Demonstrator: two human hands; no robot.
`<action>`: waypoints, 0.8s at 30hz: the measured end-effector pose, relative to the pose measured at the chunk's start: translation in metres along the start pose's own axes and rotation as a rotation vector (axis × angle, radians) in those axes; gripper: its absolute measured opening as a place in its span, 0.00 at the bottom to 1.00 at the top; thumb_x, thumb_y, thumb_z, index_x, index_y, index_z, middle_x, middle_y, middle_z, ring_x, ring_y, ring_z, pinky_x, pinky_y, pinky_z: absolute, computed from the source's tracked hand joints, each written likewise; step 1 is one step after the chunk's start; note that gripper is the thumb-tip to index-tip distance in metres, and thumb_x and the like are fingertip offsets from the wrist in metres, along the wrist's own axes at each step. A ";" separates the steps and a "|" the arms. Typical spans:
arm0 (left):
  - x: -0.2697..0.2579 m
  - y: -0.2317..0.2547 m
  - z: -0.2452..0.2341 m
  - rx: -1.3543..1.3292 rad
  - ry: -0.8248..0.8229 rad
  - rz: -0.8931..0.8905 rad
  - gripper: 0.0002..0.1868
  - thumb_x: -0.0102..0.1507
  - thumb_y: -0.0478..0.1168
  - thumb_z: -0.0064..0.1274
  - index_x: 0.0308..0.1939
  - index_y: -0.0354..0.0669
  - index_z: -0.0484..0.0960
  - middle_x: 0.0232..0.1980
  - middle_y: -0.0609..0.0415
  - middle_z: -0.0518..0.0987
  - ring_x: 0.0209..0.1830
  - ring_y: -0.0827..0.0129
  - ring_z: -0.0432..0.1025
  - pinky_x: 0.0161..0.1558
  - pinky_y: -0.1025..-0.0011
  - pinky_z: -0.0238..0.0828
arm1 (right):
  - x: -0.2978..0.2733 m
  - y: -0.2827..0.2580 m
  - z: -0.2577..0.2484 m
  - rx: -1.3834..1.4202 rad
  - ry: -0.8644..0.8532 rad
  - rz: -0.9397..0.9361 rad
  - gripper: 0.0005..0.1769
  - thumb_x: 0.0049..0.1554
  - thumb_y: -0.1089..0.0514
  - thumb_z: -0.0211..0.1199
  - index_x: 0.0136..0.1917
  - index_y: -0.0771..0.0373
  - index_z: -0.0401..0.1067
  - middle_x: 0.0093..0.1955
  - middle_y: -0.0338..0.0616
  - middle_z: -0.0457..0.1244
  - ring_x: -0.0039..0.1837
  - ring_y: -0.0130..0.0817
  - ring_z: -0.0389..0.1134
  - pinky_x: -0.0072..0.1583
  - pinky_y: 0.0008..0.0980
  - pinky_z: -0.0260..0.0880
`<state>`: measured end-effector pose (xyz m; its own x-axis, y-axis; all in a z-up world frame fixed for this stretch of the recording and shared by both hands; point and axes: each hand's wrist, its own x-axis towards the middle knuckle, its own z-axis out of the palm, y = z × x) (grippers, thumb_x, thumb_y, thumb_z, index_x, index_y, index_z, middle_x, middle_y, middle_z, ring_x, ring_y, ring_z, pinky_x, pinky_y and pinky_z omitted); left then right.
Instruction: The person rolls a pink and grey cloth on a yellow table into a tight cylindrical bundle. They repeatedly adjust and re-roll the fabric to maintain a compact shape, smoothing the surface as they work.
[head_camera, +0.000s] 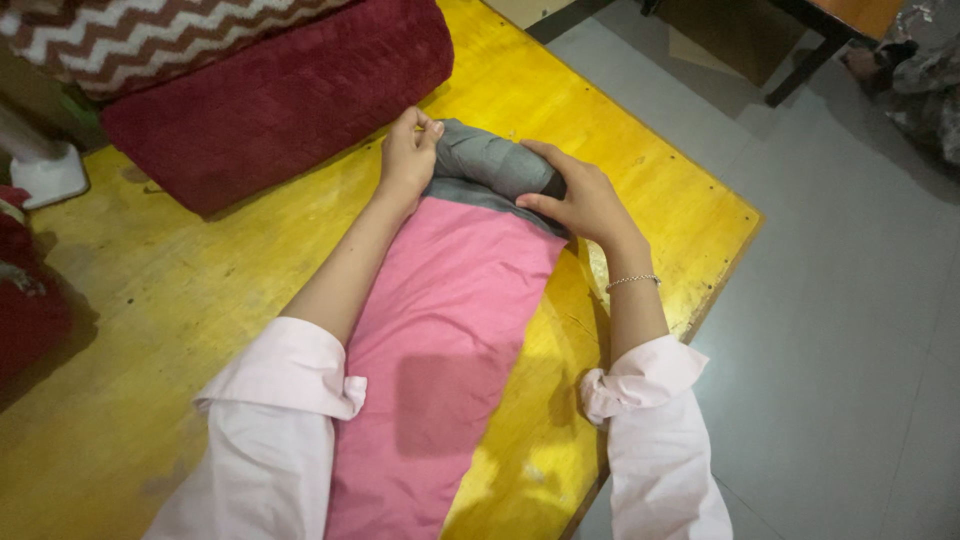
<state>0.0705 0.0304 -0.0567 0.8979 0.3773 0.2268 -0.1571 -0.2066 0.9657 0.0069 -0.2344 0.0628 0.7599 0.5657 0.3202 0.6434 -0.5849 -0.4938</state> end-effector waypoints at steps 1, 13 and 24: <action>0.001 0.001 0.001 -0.021 0.004 0.013 0.09 0.68 0.39 0.56 0.38 0.41 0.74 0.28 0.56 0.74 0.28 0.77 0.63 0.31 0.70 0.61 | 0.000 0.000 -0.001 -0.004 -0.001 0.003 0.41 0.51 0.43 0.74 0.73 0.55 0.66 0.64 0.56 0.67 0.65 0.55 0.69 0.64 0.43 0.68; 0.018 0.002 -0.006 0.101 -0.011 0.192 0.11 0.67 0.44 0.56 0.39 0.40 0.77 0.28 0.50 0.78 0.28 0.67 0.71 0.33 0.65 0.66 | 0.001 -0.010 -0.003 -0.018 -0.012 -0.009 0.42 0.50 0.42 0.74 0.73 0.56 0.66 0.65 0.56 0.67 0.65 0.55 0.69 0.64 0.43 0.67; 0.035 -0.029 0.018 0.278 0.074 0.354 0.10 0.66 0.39 0.57 0.38 0.36 0.74 0.36 0.40 0.80 0.39 0.46 0.75 0.42 0.53 0.68 | 0.001 -0.014 -0.003 -0.026 -0.010 -0.007 0.42 0.50 0.43 0.74 0.74 0.56 0.65 0.65 0.56 0.67 0.65 0.55 0.68 0.64 0.44 0.67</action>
<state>0.1133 0.0333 -0.0788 0.7752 0.3014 0.5552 -0.3235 -0.5655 0.7587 -0.0008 -0.2276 0.0722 0.7544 0.5757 0.3154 0.6512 -0.5958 -0.4700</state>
